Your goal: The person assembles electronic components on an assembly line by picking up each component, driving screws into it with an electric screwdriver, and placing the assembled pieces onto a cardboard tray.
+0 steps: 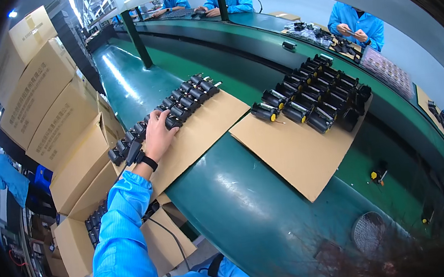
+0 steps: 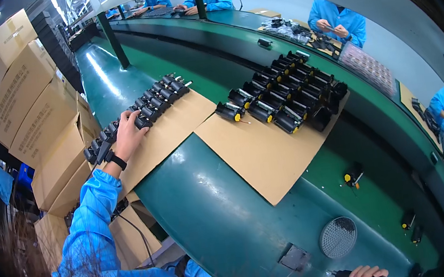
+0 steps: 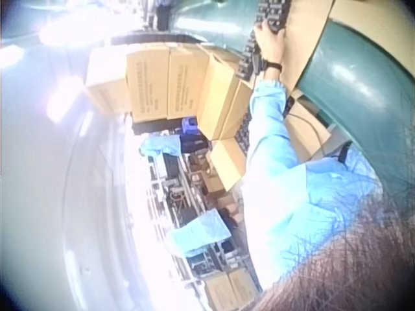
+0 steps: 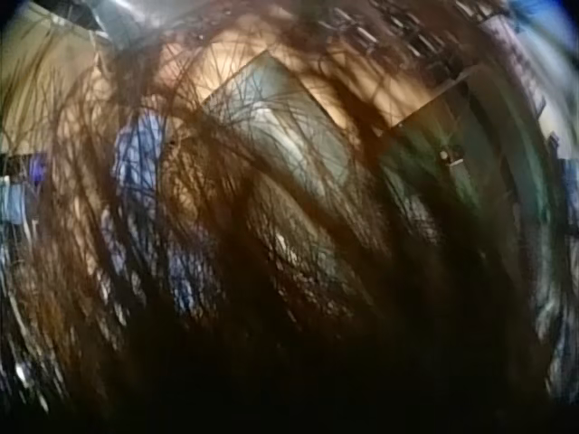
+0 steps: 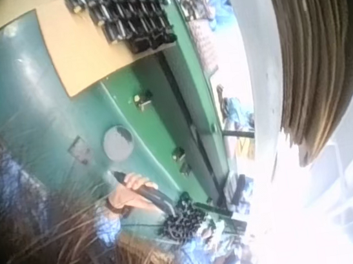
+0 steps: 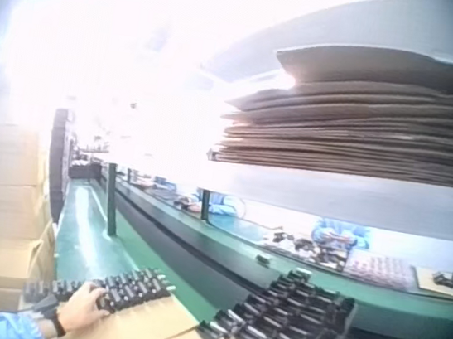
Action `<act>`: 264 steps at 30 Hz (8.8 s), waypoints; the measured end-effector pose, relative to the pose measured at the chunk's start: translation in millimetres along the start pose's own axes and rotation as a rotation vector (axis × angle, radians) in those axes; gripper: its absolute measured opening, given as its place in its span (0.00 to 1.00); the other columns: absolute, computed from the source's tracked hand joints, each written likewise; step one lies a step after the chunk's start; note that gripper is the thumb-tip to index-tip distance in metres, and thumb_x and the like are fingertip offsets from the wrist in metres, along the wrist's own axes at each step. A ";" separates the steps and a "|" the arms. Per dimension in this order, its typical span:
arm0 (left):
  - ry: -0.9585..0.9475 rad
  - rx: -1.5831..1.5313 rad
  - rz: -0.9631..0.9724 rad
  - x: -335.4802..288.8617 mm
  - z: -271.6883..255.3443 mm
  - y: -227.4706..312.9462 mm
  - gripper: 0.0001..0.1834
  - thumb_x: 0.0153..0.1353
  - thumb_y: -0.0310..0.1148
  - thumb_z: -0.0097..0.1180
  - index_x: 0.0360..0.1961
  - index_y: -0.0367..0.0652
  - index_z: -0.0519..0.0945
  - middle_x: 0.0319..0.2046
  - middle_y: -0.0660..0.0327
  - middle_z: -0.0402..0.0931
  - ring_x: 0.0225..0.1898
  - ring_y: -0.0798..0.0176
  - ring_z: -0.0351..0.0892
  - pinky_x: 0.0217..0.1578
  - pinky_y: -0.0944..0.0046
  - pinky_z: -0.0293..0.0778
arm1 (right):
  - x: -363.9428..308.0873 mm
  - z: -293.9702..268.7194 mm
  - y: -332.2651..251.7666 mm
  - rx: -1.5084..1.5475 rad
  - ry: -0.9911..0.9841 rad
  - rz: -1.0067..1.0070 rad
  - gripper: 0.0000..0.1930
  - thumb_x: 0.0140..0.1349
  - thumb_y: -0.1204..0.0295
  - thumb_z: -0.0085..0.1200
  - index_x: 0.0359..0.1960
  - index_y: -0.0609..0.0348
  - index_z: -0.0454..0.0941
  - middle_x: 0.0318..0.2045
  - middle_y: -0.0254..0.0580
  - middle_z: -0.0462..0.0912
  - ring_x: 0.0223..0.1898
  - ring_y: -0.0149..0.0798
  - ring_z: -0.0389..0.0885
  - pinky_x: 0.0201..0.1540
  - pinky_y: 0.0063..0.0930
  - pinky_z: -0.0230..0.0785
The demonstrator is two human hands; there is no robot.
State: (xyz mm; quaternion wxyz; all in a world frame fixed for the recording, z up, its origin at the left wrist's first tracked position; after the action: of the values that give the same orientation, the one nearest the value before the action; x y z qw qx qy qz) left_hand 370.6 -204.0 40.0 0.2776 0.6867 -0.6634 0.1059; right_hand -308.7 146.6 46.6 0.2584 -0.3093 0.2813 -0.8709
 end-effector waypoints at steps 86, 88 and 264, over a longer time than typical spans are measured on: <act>-0.726 -0.906 1.132 -216.5 -1.1 407.7 0.32 0.53 0.34 0.70 0.60 0.36 0.78 0.50 0.56 0.74 0.53 0.54 0.75 0.45 0.60 0.76 | 42.6 48.3 79.4 -0.295 -0.063 0.087 0.51 0.51 0.12 0.31 0.40 0.54 0.66 0.17 0.35 0.69 0.15 0.31 0.68 0.19 0.27 0.65; -0.779 -0.902 1.123 -218.0 -0.4 407.3 0.35 0.52 0.35 0.73 0.62 0.36 0.77 0.53 0.53 0.72 0.54 0.47 0.76 0.51 0.53 0.78 | 41.6 47.8 79.9 -0.312 -0.041 0.096 0.51 0.50 0.12 0.31 0.40 0.54 0.66 0.17 0.35 0.68 0.16 0.31 0.68 0.19 0.28 0.65; -0.727 -0.398 0.839 -116.1 -86.6 289.4 0.31 0.51 0.33 0.73 0.57 0.44 0.76 0.62 0.49 0.66 0.67 0.38 0.65 0.62 0.46 0.72 | 29.3 37.5 2.2 -0.069 -0.131 -0.020 0.38 0.68 0.28 0.43 0.40 0.57 0.72 0.17 0.32 0.67 0.14 0.28 0.64 0.15 0.21 0.57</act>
State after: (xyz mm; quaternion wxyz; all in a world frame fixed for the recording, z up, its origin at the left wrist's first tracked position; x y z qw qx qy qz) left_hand 97.9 -49.9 121.4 0.0904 0.2925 -0.9381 -0.1618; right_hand -302.3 114.4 81.1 0.2568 -0.3773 0.2907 -0.8410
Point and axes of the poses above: each hand's wrist, its own x-axis towards the middle knuckle, its own z-axis out of the palm, y = z × x, the point moved 4 cm from there along x, towards the middle knuckle
